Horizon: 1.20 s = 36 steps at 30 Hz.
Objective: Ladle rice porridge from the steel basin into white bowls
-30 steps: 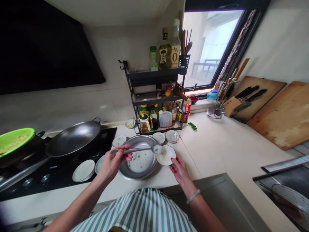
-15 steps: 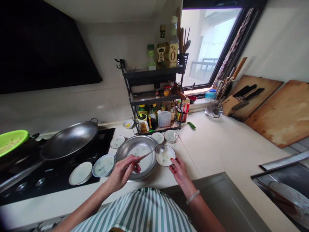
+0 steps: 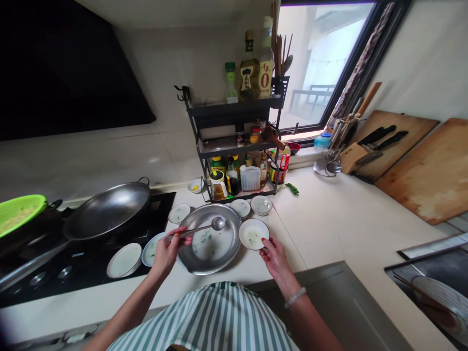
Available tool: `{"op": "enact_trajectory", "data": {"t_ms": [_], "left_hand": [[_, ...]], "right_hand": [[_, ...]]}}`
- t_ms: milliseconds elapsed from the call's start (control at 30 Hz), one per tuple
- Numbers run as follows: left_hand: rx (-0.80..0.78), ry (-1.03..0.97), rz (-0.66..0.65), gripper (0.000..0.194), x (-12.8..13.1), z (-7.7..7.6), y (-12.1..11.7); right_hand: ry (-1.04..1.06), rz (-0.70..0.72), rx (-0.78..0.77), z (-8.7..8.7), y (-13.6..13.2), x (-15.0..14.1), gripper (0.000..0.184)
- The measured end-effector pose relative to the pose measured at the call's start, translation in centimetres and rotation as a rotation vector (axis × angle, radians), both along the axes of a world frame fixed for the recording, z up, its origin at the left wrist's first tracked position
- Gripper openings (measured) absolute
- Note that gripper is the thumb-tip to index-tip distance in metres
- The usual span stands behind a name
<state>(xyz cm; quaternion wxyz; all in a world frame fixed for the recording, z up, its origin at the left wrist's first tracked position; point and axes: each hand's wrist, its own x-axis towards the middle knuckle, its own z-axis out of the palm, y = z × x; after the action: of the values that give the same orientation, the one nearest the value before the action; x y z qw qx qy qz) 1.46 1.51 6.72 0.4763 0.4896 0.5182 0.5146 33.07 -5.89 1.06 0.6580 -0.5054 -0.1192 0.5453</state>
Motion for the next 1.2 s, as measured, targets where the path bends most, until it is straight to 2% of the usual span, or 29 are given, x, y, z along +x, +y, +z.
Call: {"op": "enact_trajectory", "data": {"t_ms": [200,300,367,500,667,933,1200], "left_hand": [[0.159,0.289,-0.107,0.038,-0.5,-3.7,0.2],[0.214,0.337,-0.15,0.034,0.3,-4.4,0.2],[0.178,0.293,-0.145,0.034,0.8,-4.5,0.2],[-0.005,0.05,-0.038,0.033,1.2,-4.5,0.4],[-0.184,-0.161,0.143,0.019,0.6,-4.1,0.8],[-0.222,-0.22,0.197,0.018,0.3,-2.3,0.1],[-0.213,-0.222,0.181,0.017,0.0,-1.2,-0.4]], "right_hand": [[0.013,0.0,0.027,-0.4,0.2,0.2,0.04],[0.001,0.005,0.026,-0.5,0.2,0.2,0.039],[-0.009,0.007,0.022,-0.5,0.1,0.3,0.039],[-0.009,-0.015,0.012,-0.4,-0.1,0.3,0.04],[0.011,-0.032,0.012,-0.1,-0.3,0.3,0.041],[-0.017,-0.007,0.007,-0.4,-0.7,0.3,0.038],[-0.104,0.036,0.009,-0.8,-0.7,0.5,0.038]]}}
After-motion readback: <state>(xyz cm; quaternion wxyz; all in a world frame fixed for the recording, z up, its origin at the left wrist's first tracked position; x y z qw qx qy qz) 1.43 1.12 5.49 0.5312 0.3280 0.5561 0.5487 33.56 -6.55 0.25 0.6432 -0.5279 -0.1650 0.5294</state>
